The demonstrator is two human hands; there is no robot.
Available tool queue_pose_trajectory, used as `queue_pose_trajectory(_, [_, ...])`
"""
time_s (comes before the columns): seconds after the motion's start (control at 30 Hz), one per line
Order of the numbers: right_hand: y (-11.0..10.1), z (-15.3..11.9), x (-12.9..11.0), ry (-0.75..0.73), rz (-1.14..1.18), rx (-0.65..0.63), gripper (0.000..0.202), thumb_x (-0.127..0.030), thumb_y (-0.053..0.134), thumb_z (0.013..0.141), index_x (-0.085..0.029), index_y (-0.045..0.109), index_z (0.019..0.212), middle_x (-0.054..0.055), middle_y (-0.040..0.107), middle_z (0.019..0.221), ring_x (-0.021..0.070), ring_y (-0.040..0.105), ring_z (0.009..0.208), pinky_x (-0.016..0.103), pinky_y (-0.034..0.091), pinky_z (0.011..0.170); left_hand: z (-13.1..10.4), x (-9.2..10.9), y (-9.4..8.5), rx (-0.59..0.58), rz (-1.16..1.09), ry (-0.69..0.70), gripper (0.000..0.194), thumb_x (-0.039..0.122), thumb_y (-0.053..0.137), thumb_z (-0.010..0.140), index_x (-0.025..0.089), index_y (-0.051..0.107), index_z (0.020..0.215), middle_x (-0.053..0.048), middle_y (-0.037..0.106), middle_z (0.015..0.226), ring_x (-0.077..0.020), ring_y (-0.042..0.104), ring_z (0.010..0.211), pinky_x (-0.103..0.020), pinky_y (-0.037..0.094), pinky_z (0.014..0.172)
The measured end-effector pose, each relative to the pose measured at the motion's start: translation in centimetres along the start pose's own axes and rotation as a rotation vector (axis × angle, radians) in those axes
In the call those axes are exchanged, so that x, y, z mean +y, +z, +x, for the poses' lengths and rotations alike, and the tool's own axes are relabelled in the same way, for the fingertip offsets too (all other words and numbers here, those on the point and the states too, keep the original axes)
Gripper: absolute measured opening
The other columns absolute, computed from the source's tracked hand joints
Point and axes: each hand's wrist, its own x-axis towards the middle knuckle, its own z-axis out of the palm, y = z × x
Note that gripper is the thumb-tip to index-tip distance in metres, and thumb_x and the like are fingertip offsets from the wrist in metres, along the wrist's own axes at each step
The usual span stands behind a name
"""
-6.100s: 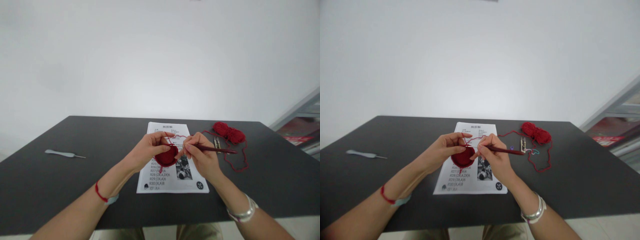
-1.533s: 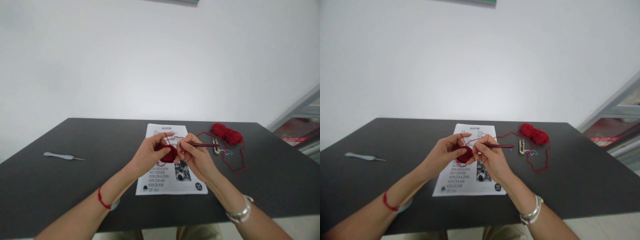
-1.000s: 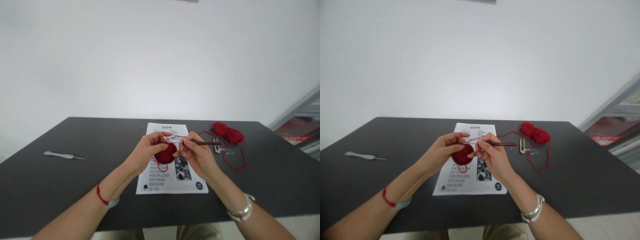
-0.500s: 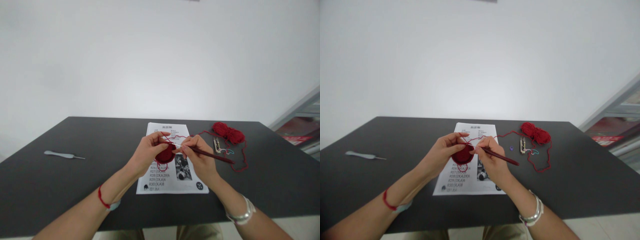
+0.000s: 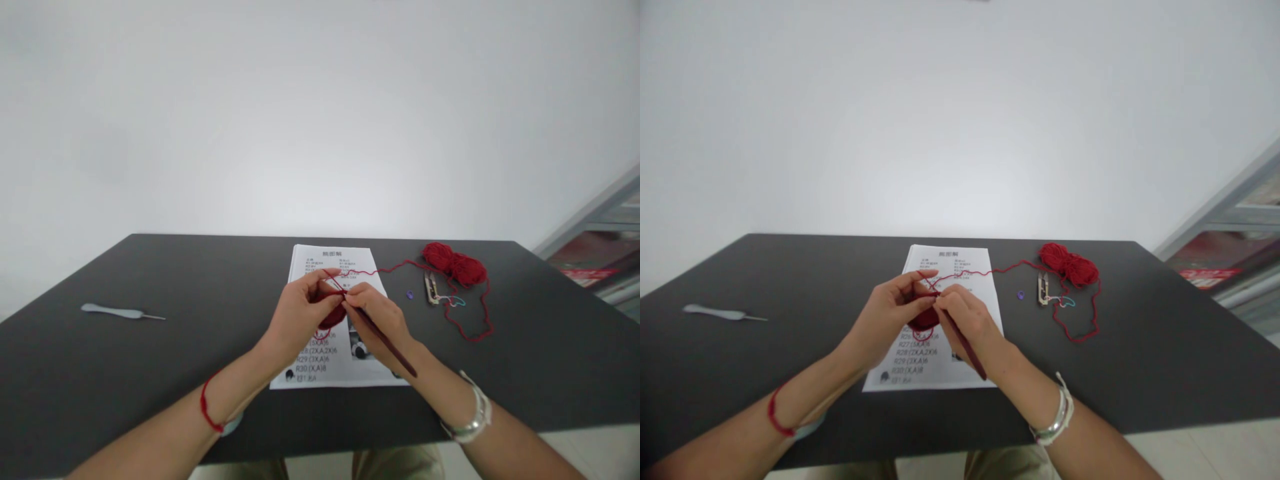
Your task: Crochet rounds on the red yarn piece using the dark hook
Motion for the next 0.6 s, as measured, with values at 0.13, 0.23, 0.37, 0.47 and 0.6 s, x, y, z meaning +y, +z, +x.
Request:
queue_pose_trajectory(0.13, [-0.6,-0.1,1.1,-0.133,-0.027,-0.117,0.016,-0.008,0.048,0.092,-0.022,0.052,0.087,0.001,0.056,0.079,0.0138,0.051,0.068,0.023,0.045,0.058,0.4,0.4,-0.6,-0.13,-0.262,-0.255,0.041,0.008,0.076,0.059,0.012,0.069,0.099,0.0,0.07,0.069,-0.0098,0.061,0.061,-0.021,0.047,0.063])
queue_pose_trajectory(0.23, [-0.9,0.1,0.9,-0.212,-0.092,-0.146,0.018,-0.007,0.046,0.092,-0.022,0.054,0.087,0.003,0.057,0.078,0.0161,0.05,0.068,0.027,0.044,0.058,0.6,0.3,-0.8,-0.169,-0.339,-0.375,0.037,0.006,0.074,0.058,0.011,0.07,0.095,-0.006,0.073,0.081,-0.0132,0.065,0.069,-0.025,0.049,0.069])
queue_pose_trajectory(0.37, [-0.4,0.2,-0.2,-0.165,-0.243,-0.099,0.02,-0.006,0.044,0.091,-0.023,0.054,0.085,0.004,0.057,0.074,0.0179,0.05,0.064,0.029,0.043,0.057,0.4,-0.1,-0.4,-0.085,-0.264,-0.216,0.042,0.009,0.075,0.06,0.013,0.07,0.102,0.002,0.065,0.065,-0.0095,0.057,0.058,-0.022,0.043,0.061])
queue_pose_trajectory(0.47, [0.1,-0.2,-0.7,-0.052,-0.165,-0.026,0.018,-0.008,0.046,0.09,-0.024,0.052,0.086,0.002,0.056,0.074,0.0166,0.053,0.065,0.028,0.045,0.058,0.3,-0.2,-0.2,-0.06,-0.129,-0.06,0.052,0.012,0.072,0.065,0.015,0.066,0.116,0.006,0.058,0.063,-0.009,0.052,0.057,-0.023,0.041,0.059])
queue_pose_trajectory(0.6, [0.3,-0.2,-0.9,0.166,0.126,0.12,0.013,-0.011,0.053,0.089,-0.024,0.053,0.086,0.001,0.058,0.077,0.0145,0.057,0.068,0.026,0.046,0.059,0.4,-0.2,-0.6,-0.034,0.042,0.075,0.051,0.012,0.066,0.069,0.015,0.065,0.12,0.005,0.056,0.067,-0.01,0.05,0.063,-0.024,0.041,0.063])
